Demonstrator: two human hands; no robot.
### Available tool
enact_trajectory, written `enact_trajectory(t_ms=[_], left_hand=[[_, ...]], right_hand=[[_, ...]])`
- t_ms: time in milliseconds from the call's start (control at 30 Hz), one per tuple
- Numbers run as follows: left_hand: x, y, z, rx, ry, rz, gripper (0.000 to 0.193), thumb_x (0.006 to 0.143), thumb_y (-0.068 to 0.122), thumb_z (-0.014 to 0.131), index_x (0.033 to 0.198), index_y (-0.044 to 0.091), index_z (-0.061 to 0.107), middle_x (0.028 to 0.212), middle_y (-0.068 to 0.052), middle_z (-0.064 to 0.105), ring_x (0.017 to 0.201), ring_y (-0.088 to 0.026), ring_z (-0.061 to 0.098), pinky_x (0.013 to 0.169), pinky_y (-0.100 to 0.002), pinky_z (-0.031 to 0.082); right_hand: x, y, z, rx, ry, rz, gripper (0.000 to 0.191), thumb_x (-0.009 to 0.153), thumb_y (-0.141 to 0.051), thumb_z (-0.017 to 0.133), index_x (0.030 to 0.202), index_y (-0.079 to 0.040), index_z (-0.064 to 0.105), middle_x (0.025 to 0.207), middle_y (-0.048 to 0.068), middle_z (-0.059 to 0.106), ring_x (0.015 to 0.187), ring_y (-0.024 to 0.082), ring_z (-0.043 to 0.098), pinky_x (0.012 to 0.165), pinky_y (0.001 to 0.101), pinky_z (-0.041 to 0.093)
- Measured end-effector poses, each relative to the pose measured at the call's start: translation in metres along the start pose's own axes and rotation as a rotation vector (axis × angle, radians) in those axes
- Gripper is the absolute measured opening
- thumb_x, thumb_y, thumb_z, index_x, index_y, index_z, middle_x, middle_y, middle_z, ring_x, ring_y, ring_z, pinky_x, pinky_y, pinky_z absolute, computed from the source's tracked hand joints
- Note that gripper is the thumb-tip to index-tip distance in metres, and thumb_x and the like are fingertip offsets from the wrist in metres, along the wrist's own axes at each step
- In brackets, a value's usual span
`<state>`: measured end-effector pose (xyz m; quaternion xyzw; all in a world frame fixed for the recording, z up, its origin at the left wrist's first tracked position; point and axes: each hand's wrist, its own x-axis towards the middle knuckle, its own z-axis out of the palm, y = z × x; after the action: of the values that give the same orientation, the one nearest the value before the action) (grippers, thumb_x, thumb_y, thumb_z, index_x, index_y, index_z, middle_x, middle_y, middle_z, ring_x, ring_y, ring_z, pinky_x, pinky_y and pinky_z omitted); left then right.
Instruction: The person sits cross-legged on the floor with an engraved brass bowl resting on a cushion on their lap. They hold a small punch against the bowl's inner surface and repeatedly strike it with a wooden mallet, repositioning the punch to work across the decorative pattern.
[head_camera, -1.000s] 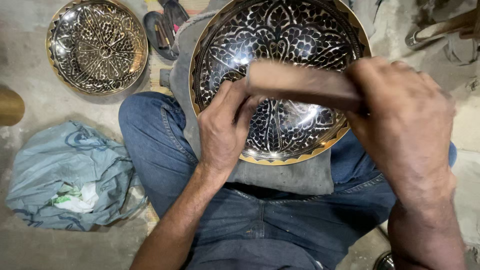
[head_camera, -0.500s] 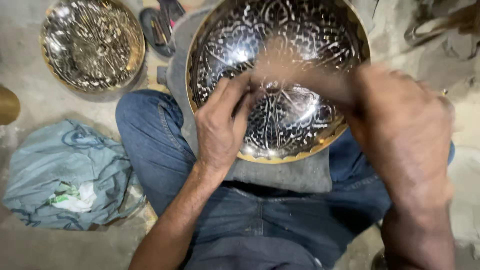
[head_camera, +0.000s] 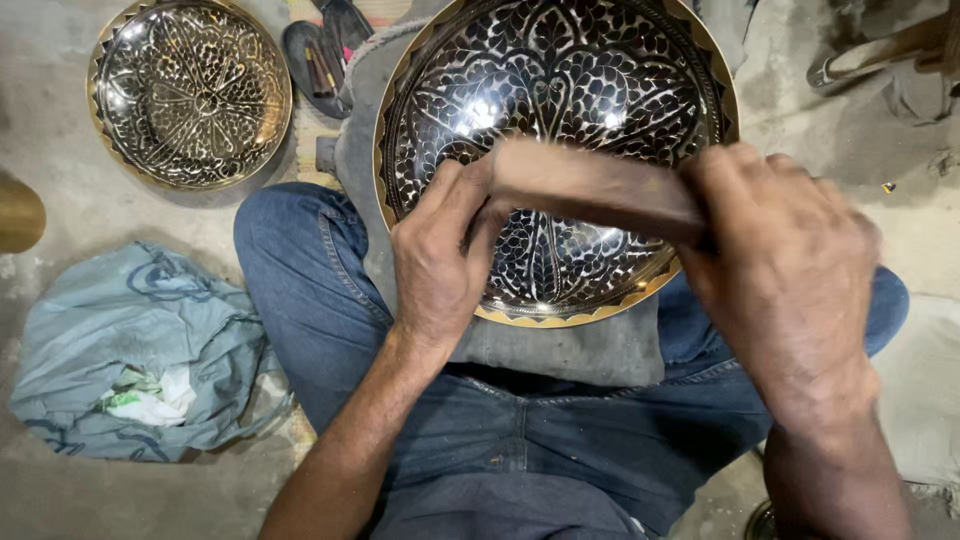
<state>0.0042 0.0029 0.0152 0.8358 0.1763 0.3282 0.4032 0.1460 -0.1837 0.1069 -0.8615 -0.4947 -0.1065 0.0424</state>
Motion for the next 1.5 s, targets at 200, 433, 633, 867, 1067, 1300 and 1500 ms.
enact_trajectory(t_ms=[200, 433, 633, 867, 1067, 1300, 1500], left_hand=[[-0.001, -0.004, 0.004, 0.04, 0.02, 0.049, 0.032, 0.105, 0.01, 0.069, 0.135, 0.013, 0.061, 0.105, -0.001, 0.064, 0.092, -0.012, 0.07, 0.077, -0.026, 0.064], [-0.003, 0.0, 0.0, 0.037, 0.011, 0.029, 0.031, 0.103, 0.01, 0.072, 0.132, 0.013, 0.062, 0.1, -0.001, 0.064, 0.084, -0.011, 0.069, 0.07, -0.028, 0.06], [-0.003, -0.001, 0.0, 0.04, 0.001, 0.031, 0.038, 0.1, 0.005, 0.071, 0.137, 0.01, 0.062, 0.1, -0.003, 0.063, 0.085, -0.015, 0.069, 0.072, -0.031, 0.061], [-0.003, 0.003, -0.005, -0.072, 0.09, 0.019, 0.029, 0.101, 0.006, 0.074, 0.129, 0.009, 0.068, 0.111, -0.005, 0.071, 0.088, -0.013, 0.071, 0.072, -0.026, 0.061], [-0.008, 0.006, -0.024, -0.144, 0.131, -0.094, 0.028, 0.101, 0.004, 0.074, 0.128, 0.008, 0.069, 0.108, -0.006, 0.071, 0.097, -0.014, 0.075, 0.08, -0.024, 0.065], [-0.006, 0.012, -0.007, -0.119, 0.059, -0.126, 0.027, 0.1, 0.004, 0.072, 0.127, 0.005, 0.067, 0.108, -0.008, 0.073, 0.094, -0.016, 0.076, 0.075, -0.026, 0.067], [-0.011, 0.012, 0.0, -0.055, 0.104, -0.091, 0.027, 0.101, 0.005, 0.072, 0.126, 0.003, 0.062, 0.112, -0.01, 0.071, 0.098, -0.018, 0.076, 0.078, -0.029, 0.065]], right_hand=[[0.006, -0.006, -0.004, -0.056, -0.071, 0.029, 0.027, 0.097, -0.021, 0.077, 0.1, -0.001, 0.06, 0.076, 0.014, 0.067, 0.062, 0.027, 0.067, 0.055, 0.041, 0.054], [0.007, -0.012, -0.007, 0.037, 0.034, 0.001, 0.032, 0.091, -0.017, 0.082, 0.106, -0.001, 0.059, 0.081, 0.014, 0.067, 0.068, 0.028, 0.068, 0.063, 0.0417, 0.055], [0.009, -0.014, -0.007, -0.009, -0.044, 0.028, 0.03, 0.089, -0.02, 0.079, 0.104, -0.004, 0.059, 0.082, 0.011, 0.068, 0.072, 0.025, 0.069, 0.064, 0.0423, 0.055], [-0.003, -0.011, -0.011, -0.049, 0.127, 0.0, 0.038, 0.085, -0.014, 0.083, 0.114, -0.004, 0.059, 0.098, 0.015, 0.071, 0.085, 0.029, 0.071, 0.076, 0.0418, 0.059], [-0.014, 0.019, -0.007, 0.252, -0.037, 0.353, 0.055, 0.088, -0.012, 0.083, 0.132, 0.003, 0.056, 0.109, 0.022, 0.07, 0.094, 0.033, 0.072, 0.076, 0.0424, 0.059], [0.002, 0.017, 0.015, 0.374, 0.135, 0.319, 0.045, 0.094, -0.01, 0.085, 0.131, -0.001, 0.062, 0.113, 0.021, 0.074, 0.1, 0.029, 0.075, 0.085, 0.0399, 0.059], [0.0, -0.002, -0.004, 0.041, 0.166, 0.123, 0.044, 0.092, -0.008, 0.087, 0.13, -0.002, 0.065, 0.113, 0.016, 0.072, 0.092, 0.029, 0.073, 0.084, 0.0403, 0.058]])
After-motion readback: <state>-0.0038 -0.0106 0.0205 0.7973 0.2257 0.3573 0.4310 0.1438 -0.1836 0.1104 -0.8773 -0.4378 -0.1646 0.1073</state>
